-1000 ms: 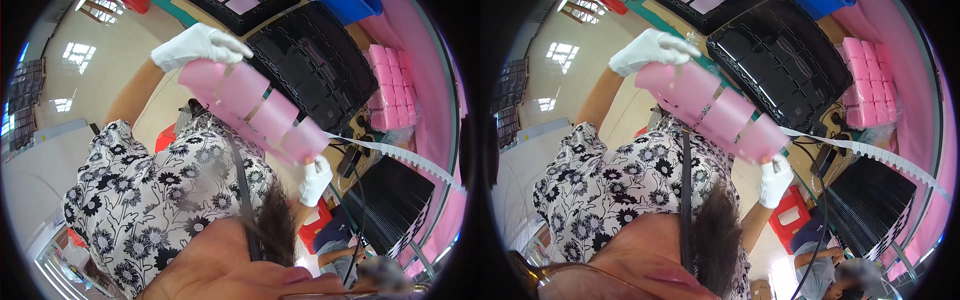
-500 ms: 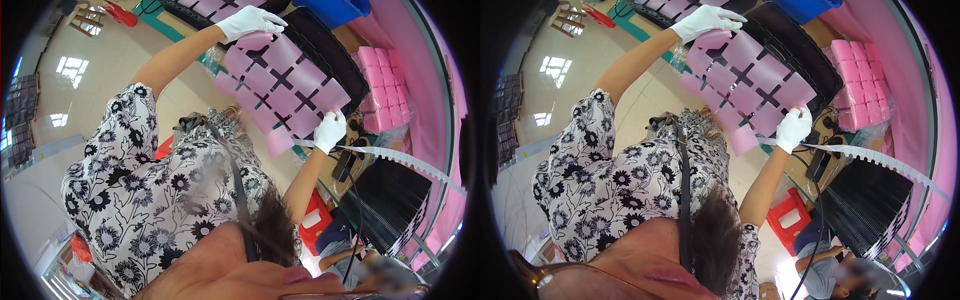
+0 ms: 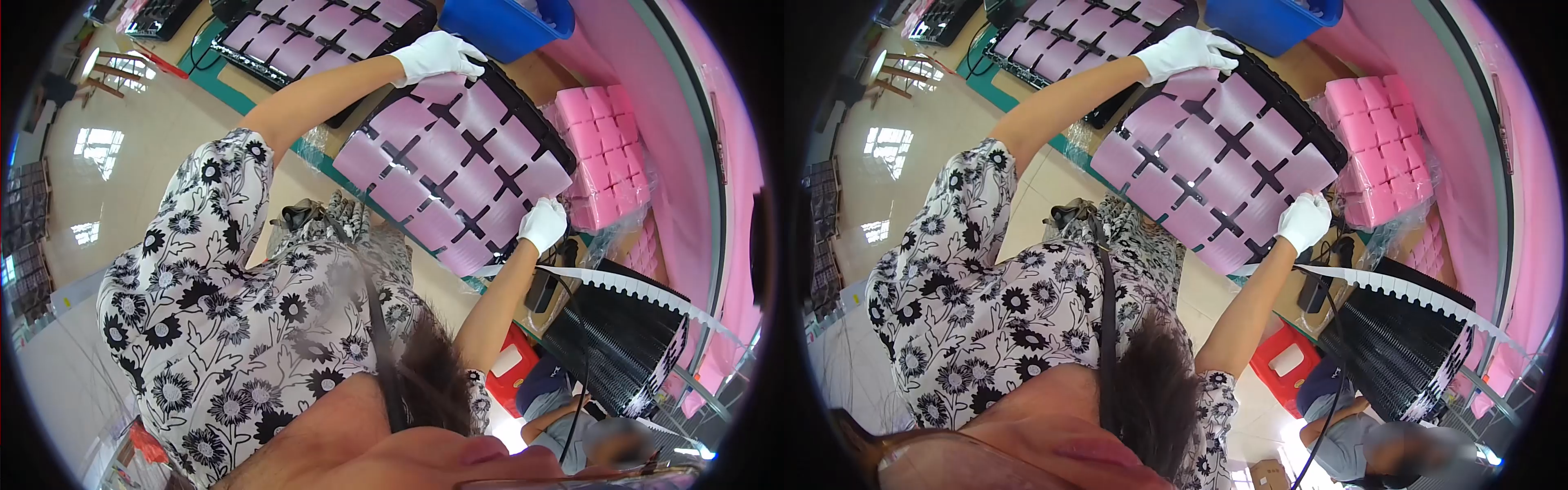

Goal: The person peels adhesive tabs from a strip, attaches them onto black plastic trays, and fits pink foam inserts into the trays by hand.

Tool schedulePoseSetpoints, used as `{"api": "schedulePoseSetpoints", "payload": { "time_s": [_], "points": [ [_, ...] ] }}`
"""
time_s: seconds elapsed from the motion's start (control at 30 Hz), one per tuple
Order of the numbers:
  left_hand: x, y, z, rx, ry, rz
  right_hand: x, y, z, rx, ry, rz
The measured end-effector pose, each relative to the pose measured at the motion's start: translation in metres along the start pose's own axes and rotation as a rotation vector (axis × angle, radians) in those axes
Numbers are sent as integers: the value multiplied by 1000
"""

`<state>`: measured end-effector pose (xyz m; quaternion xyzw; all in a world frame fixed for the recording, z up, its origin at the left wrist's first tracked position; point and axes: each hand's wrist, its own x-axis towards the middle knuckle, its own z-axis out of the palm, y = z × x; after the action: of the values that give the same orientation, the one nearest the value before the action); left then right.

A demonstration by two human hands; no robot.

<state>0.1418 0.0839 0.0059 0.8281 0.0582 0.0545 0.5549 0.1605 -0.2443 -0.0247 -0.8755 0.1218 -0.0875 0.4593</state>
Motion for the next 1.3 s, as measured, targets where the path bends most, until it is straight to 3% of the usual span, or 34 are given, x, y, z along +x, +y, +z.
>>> {"api": "schedulePoseSetpoints", "payload": {
  "time_s": [0.07, 0.23, 0.33, 0.37, 0.47, 0.57, 0.67, 0.73, 0.83, 1.0, 1.3],
  "points": [
    [4, 4, 1, 115, 22, 18, 12, 14, 10, -44, 21, 87],
    [20, -9, 9, 204, 83, 61, 55, 67, 41, -308, 227, -306],
    [19, -6, 7, 306, 110, 47, 85, 76, 49, -565, 173, -224],
    [19, -5, 7, 355, 126, 37, 104, 94, 57, -309, 124, -111],
    [18, -4, 5, 398, 139, 15, 113, 104, 70, -388, 37, -132],
    [20, -8, 3, 420, 138, 11, 93, 78, 67, -840, 114, -171],
    [22, -16, 6, 481, 160, 33, 99, 88, 68, -857, 40, -367],
    [21, -18, 7, 511, 180, 45, 57, 30, 49, -1309, -62, -586],
    [18, -15, 6, 508, 175, 43, 52, 24, 50, -1522, -122, -609],
    [5, -2, 0, 221, 163, -79, 34, 4, 38, -1484, -175, -688],
    [-14, 8, -23, 65, 14, -200, 35, 8, 38, -1494, -173, -707]
  ]
}}
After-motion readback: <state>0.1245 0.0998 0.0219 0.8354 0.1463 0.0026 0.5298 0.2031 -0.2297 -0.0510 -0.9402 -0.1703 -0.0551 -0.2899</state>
